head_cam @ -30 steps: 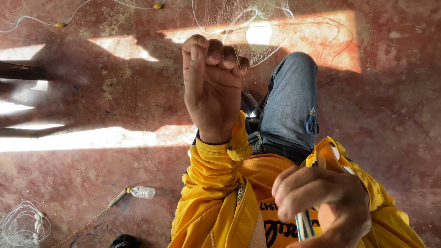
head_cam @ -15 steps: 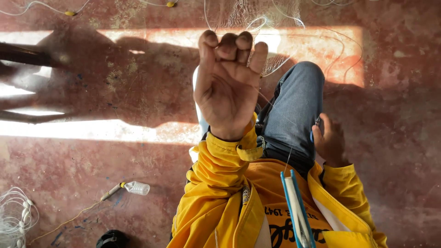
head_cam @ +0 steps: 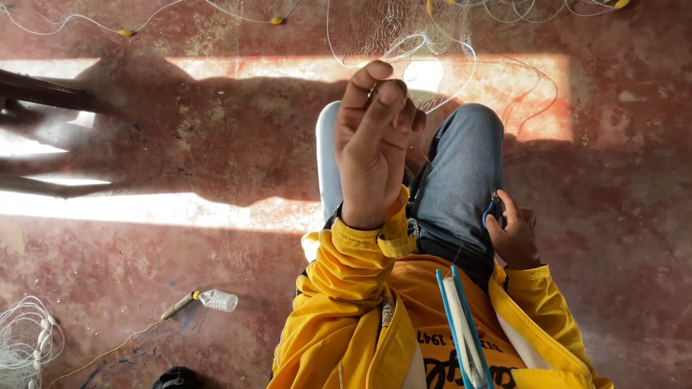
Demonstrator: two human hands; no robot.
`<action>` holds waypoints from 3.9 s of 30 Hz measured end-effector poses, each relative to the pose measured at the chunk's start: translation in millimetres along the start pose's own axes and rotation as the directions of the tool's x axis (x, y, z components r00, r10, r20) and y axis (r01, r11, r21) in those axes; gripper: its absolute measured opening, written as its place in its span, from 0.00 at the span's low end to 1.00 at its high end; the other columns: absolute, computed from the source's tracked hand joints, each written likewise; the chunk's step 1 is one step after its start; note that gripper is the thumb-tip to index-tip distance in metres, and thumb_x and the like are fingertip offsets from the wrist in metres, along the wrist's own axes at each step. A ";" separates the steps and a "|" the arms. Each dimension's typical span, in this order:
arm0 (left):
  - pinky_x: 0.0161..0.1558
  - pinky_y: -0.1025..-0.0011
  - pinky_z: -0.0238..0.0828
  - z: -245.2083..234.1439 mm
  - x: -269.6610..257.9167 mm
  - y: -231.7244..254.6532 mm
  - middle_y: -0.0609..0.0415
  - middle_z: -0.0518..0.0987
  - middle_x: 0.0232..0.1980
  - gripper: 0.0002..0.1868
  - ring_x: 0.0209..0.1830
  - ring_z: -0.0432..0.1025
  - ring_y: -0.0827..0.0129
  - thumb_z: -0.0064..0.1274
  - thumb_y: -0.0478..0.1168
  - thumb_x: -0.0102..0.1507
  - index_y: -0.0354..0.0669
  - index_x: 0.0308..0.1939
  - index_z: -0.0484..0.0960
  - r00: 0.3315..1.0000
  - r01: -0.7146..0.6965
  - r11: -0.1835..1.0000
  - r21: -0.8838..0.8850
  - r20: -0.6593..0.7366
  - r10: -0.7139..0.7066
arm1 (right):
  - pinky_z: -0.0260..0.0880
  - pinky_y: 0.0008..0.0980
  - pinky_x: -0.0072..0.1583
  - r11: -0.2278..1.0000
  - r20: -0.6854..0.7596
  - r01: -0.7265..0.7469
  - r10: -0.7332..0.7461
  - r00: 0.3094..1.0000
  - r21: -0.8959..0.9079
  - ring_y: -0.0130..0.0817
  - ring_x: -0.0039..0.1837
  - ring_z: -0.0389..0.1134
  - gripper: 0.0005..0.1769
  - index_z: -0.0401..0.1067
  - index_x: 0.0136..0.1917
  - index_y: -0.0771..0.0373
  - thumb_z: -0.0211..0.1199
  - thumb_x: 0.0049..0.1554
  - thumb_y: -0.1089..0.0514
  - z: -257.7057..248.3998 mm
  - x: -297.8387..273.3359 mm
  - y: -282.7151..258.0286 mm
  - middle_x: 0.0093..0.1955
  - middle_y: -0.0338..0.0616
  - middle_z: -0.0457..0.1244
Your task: Repairing a fine-mesh fishing net using a shuttle and scissors
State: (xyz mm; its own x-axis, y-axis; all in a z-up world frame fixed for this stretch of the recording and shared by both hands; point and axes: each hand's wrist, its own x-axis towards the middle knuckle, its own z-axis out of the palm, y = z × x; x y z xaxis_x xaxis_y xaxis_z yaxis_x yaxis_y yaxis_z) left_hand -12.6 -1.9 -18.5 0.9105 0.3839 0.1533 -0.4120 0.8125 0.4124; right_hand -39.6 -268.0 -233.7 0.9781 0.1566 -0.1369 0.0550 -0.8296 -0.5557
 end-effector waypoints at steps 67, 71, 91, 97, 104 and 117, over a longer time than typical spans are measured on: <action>0.36 0.86 0.60 19.4 -7.2 14.7 0.57 0.74 0.34 0.06 0.32 0.65 0.82 0.47 0.35 0.58 0.38 0.38 0.74 0.970 0.139 0.834 0.534 0.098 -0.224 | 0.63 0.38 0.48 0.526 -0.312 0.799 -0.842 0.441 -0.291 0.44 0.43 0.63 0.15 0.65 0.50 0.72 0.64 0.50 0.74 -140.8 56.4 -179.1 0.41 0.51 0.63; 0.42 0.84 0.64 20.6 -8.8 14.8 0.56 0.75 0.37 0.06 0.36 0.67 0.80 0.47 0.36 0.58 0.40 0.38 0.74 0.969 0.114 0.801 0.587 0.112 -0.220 | 0.62 0.42 0.49 0.537 -0.349 0.778 -0.833 0.429 -0.326 0.47 0.42 0.63 0.14 0.65 0.50 0.71 0.59 0.50 0.76 -139.4 57.8 -176.3 0.40 0.53 0.63; 0.41 0.85 0.62 22.8 -13.4 14.9 0.55 0.75 0.37 0.06 0.36 0.67 0.80 0.48 0.36 0.58 0.39 0.38 0.75 0.969 0.139 0.825 0.547 0.096 -0.227 | 0.62 0.39 0.46 0.541 -0.404 0.744 -0.828 0.389 -0.393 0.45 0.41 0.60 0.11 0.67 0.48 0.69 0.59 0.51 0.75 -136.9 56.8 -181.2 0.39 0.52 0.63; 0.40 0.86 0.62 22.6 -14.4 13.2 0.55 0.75 0.37 0.06 0.35 0.67 0.80 0.48 0.35 0.58 0.37 0.38 0.75 0.973 0.150 0.854 0.498 0.079 -0.216 | 0.61 0.37 0.46 0.529 -0.410 0.746 -0.834 0.369 -0.404 0.44 0.42 0.59 0.13 0.67 0.48 0.69 0.58 0.50 0.77 -136.2 58.1 -179.9 0.38 0.50 0.63; 0.40 0.87 0.62 22.3 -14.7 13.7 0.56 0.75 0.35 0.06 0.34 0.67 0.81 0.48 0.35 0.57 0.37 0.37 0.75 0.966 0.195 0.860 0.472 0.060 -0.252 | 0.60 0.35 0.44 0.531 -0.421 0.735 -0.832 0.360 -0.422 0.42 0.42 0.56 0.12 0.67 0.49 0.67 0.57 0.51 0.75 -135.9 57.9 -179.8 0.37 0.48 0.63; 0.40 0.87 0.60 26.3 -17.2 14.0 0.57 0.75 0.34 0.06 0.33 0.66 0.83 0.48 0.35 0.58 0.38 0.37 0.75 0.964 0.199 0.856 0.477 0.062 -0.259 | 0.57 0.35 0.46 0.544 -0.441 0.730 -0.821 0.363 -0.412 0.42 0.40 0.58 0.10 0.67 0.47 0.68 0.63 0.52 0.72 -136.9 56.2 -185.8 0.39 0.47 0.64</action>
State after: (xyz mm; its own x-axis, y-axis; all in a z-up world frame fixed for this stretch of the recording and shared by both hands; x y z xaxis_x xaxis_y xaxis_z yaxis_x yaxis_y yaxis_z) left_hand -33.1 -8.7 8.3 0.9864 0.1328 0.0964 -0.1551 0.5628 0.8119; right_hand 32.6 -178.5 -25.9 0.3984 0.5018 0.7678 0.8271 -0.5583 -0.0643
